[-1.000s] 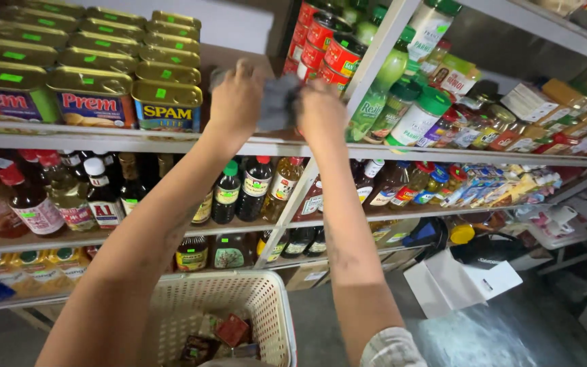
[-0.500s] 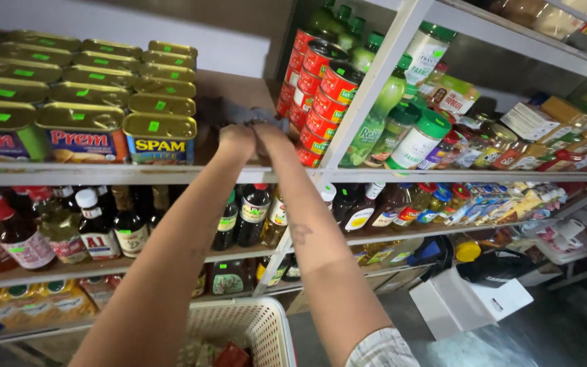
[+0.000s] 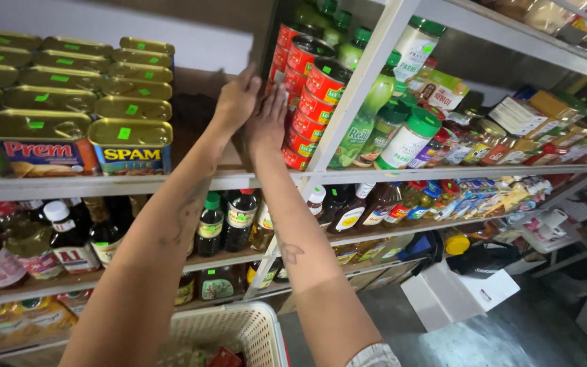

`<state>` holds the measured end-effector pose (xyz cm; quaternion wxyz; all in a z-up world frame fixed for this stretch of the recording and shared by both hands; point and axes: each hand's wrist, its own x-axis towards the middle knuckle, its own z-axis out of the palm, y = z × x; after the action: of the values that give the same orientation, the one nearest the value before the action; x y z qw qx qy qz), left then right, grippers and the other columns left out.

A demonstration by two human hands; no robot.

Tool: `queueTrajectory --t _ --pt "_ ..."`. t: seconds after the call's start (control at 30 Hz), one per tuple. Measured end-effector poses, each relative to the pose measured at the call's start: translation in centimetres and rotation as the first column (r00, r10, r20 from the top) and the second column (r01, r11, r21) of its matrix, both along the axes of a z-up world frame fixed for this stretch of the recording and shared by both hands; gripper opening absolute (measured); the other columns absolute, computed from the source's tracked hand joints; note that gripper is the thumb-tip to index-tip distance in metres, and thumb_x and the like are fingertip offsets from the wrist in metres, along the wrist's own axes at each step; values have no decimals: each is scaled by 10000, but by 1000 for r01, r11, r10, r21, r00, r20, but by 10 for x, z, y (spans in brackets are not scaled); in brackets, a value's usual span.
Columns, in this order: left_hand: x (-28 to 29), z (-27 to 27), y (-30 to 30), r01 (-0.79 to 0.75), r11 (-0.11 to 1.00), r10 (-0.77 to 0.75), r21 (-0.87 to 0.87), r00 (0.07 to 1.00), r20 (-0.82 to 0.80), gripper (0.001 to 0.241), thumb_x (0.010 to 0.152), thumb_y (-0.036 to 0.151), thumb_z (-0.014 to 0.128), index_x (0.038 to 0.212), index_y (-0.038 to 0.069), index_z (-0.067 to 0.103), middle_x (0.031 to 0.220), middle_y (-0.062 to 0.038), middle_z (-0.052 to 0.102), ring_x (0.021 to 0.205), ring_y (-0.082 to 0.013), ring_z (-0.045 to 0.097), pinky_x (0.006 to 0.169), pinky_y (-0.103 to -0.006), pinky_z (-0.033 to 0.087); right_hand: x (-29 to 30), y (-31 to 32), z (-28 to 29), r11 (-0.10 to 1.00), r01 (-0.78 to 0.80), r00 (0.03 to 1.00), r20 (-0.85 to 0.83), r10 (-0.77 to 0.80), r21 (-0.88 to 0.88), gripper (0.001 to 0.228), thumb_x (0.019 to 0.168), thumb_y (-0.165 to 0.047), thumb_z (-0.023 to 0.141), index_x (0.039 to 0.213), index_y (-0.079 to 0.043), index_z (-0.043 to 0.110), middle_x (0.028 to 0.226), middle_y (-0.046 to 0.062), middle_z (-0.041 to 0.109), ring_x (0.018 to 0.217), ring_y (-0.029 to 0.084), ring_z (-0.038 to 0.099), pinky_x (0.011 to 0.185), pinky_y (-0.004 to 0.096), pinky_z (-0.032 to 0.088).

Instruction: Wiping down canned food items from a shelf and placing them into a shopping basket.

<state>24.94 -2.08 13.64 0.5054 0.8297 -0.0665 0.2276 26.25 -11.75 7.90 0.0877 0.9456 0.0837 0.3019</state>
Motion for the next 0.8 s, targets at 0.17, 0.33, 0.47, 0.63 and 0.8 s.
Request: queueTrajectory --t 0.17,0.33,0.47,0.63,0.8 --pt "5 24 -29 301 946 -275 -117 941 194 533 1077 223 512 1547 411 345 1174 -21 763 727 -90 653 691 -254 554 -3 -5 -14 984 -123 991 68 115 126 861 926 -420 494 1550 106 218 1621 323 234 1516 501 175 1185 559 257" --pt "1 35 -48 168 986 -165 -8 977 134 630 1008 125 563 1492 486 380 1378 -56 681 1146 -274 706 936 -378 542 20 -11 -37 997 -64 998 -3 63 -53 703 937 -386 488 1479 56 418 1530 290 409 1459 520 235 1156 582 251" --pt "4 31 -41 158 987 -161 36 976 147 591 1012 140 540 1472 491 421 1319 -78 714 1093 -303 720 912 -399 555 20 -6 -26 999 3 982 -189 -10 -41 825 941 -411 527 1572 36 240 1648 303 151 1515 515 36 1166 578 226" --pt "26 -22 -5 -152 885 63 439 976 210 217 943 189 556 1141 199 646 994 -193 708 802 -423 683 636 -496 518 -4 -11 -17 846 -382 874 -152 462 373 541 860 -402 584 1239 -21 645 1254 208 678 1123 386 551 997 501 357" --pt "109 -172 34 -732 380 184 566 660 729 284 868 307 615 604 201 620 532 22 484 441 -274 591 374 -474 431 49 -8 -83 915 -159 946 -209 249 371 591 859 -272 582 1380 4 628 1418 118 649 1490 274 418 1310 365 138"
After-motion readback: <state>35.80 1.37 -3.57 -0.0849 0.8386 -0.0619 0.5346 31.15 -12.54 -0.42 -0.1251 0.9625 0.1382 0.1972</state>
